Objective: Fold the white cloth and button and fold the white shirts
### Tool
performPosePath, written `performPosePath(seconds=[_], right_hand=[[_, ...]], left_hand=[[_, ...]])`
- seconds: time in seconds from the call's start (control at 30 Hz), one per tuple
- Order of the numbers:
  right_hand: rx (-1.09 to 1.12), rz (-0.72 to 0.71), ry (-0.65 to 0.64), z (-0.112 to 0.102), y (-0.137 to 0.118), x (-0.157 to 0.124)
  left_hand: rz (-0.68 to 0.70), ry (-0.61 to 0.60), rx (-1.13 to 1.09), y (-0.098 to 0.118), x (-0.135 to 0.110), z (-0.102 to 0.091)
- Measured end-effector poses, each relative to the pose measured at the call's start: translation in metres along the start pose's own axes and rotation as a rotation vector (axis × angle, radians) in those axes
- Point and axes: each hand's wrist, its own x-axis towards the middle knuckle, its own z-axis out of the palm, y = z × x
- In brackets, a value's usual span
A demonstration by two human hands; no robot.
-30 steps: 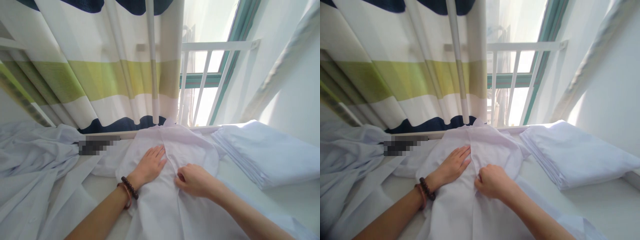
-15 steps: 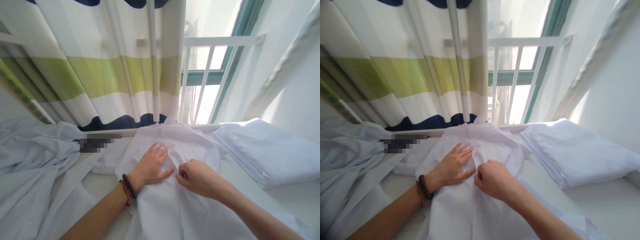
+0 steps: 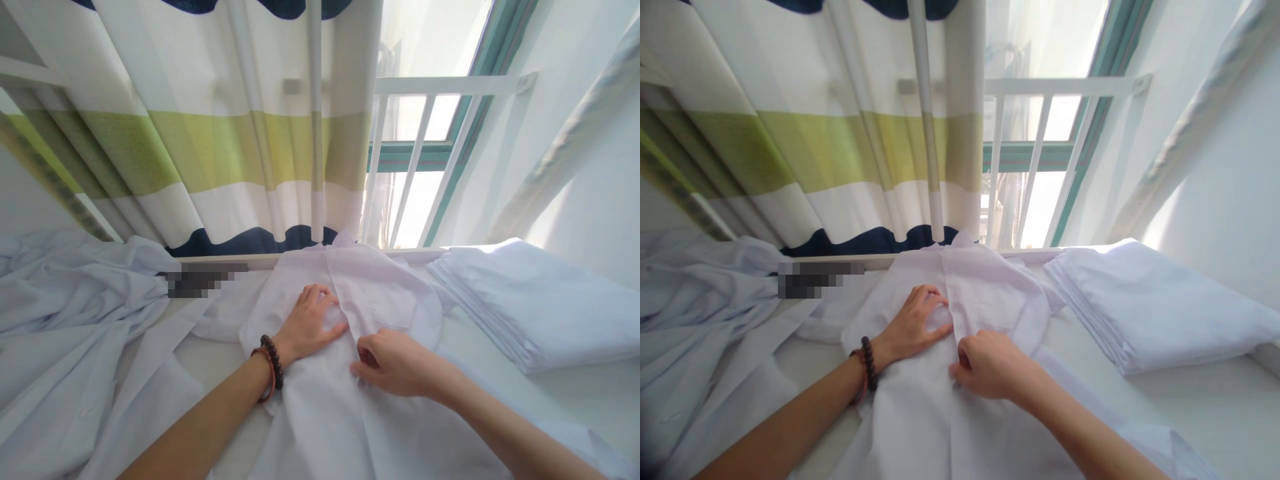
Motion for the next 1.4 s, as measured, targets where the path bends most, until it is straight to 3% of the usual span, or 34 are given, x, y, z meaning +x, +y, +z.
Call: performPosePath(seconds=[0.17,0.3,0.47,0.57,0.73,0.87,1.07,1.4], right_hand=[[0.057,-0.060,0.031,0.006,0.007,-0.002],[0.086,-0.047,0.161,0.027,0.007,-0.012],[0.055,-0.049,0.310,0.052,0.003,-0.026],[0.021,-0.115,0.363,0.054,0.002,-0.027],[-0.088,-0.270,0.526,0.052,0.002,-0.027],[-0.141,-0.355,0.521,0.056,0.000,-0.027],[-0.101,-0.398,0.454,0.059,-0.001,-0.025],[-0.022,-0.310,0.444,0.056,-0.001,-0.033]], left_hand=[[0.108,0.025,-0.080,-0.001,0.001,-0.001],[0.260,-0.039,-0.109,-0.002,0.001,0.001],[0.254,-0.098,-0.149,-0.002,0.004,0.003],[0.242,-0.095,-0.122,-0.001,0.006,0.003],[0.384,-0.061,0.063,-0.002,0.008,0.000],[0.473,-0.030,0.185,-0.005,0.008,-0.005],[0.524,-0.039,0.103,-0.009,0.007,-0.006],[0.545,-0.025,0.058,-0.011,0.008,-0.003]])
